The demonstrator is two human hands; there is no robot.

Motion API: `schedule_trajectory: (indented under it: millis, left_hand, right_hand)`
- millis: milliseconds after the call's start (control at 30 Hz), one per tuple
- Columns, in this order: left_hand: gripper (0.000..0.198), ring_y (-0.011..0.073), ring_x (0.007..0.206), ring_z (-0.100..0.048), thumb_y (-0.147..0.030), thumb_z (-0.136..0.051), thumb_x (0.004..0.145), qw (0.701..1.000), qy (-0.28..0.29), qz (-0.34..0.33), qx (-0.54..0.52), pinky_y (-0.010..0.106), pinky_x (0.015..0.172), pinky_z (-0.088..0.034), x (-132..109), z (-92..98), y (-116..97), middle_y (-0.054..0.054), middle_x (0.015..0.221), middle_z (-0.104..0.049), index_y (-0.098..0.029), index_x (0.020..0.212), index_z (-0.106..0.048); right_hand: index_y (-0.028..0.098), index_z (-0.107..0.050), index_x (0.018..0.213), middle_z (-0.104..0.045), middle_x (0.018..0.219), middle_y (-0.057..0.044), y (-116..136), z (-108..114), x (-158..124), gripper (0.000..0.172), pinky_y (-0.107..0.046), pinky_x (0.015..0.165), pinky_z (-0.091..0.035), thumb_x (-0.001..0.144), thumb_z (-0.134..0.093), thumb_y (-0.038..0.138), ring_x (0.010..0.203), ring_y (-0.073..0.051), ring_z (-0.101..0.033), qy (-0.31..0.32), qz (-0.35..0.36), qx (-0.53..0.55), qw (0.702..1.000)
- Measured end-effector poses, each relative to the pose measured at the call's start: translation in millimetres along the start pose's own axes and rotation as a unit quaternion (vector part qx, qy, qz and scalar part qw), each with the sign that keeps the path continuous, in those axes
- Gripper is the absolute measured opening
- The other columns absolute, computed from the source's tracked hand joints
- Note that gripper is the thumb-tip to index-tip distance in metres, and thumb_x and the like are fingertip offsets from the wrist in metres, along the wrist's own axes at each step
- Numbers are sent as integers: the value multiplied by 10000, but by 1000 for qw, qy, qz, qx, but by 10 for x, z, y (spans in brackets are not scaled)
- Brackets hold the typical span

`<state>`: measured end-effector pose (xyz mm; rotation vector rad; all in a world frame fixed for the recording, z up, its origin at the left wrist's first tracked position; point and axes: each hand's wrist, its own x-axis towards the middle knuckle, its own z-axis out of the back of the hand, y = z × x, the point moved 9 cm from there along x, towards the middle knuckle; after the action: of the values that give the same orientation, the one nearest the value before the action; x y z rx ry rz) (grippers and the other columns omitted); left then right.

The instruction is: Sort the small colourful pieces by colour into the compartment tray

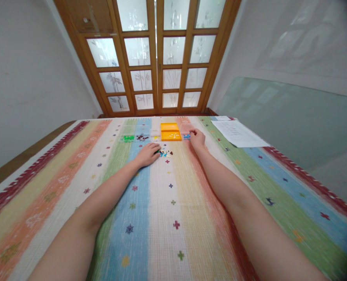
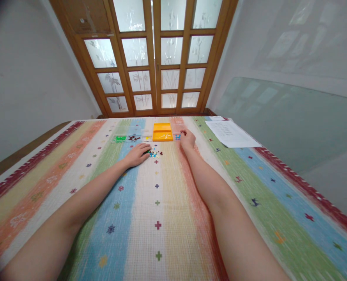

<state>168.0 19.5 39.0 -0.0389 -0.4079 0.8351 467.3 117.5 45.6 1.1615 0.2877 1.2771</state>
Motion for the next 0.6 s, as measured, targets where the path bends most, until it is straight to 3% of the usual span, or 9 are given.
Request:
schedule_trajectory:
  millis: [233,400,500,600]
  left_hand:
    - [424,274,1389,-551,-411,-489,1062,1000,9,1,0,471,1225,-404,11,-10,-31,118,1458,-651,-205,1385,-670]
    - [400,271,1329,-585,-411,-472,1066,1000,-10,20,5,460,1187,-432,8,31,10,113,1394,-690,-207,1308,-718]
    - [388,265,1294,-598,-413,-468,1067,999,-25,35,16,454,1173,-436,4,56,55,103,1357,-709,-217,1264,-739]
    - [380,259,1269,-607,-409,-470,1065,998,-37,51,26,446,1162,-439,-1,77,112,98,1328,-720,-215,1233,-751]
  right_hand:
    - [172,-728,1245,-770,1128,-138,53,-26,-39,402,-416,940,-501,923,-489,194,1007,-298,-681,0,23,-59,998]
    - [186,-757,1102,-719,1236,-156,538,-134,-246,281,-472,1061,-429,941,-528,198,1196,-332,-598,23,167,-104,980]
    - [178,-766,1074,-736,1135,-143,829,-386,-504,256,-429,1038,-447,976,-530,202,1125,-298,-619,128,255,-79,955]
    - [183,-779,1078,-740,1126,-132,1067,-651,-858,255,-397,1023,-451,1028,-551,286,1102,-272,-626,241,343,-61,906]
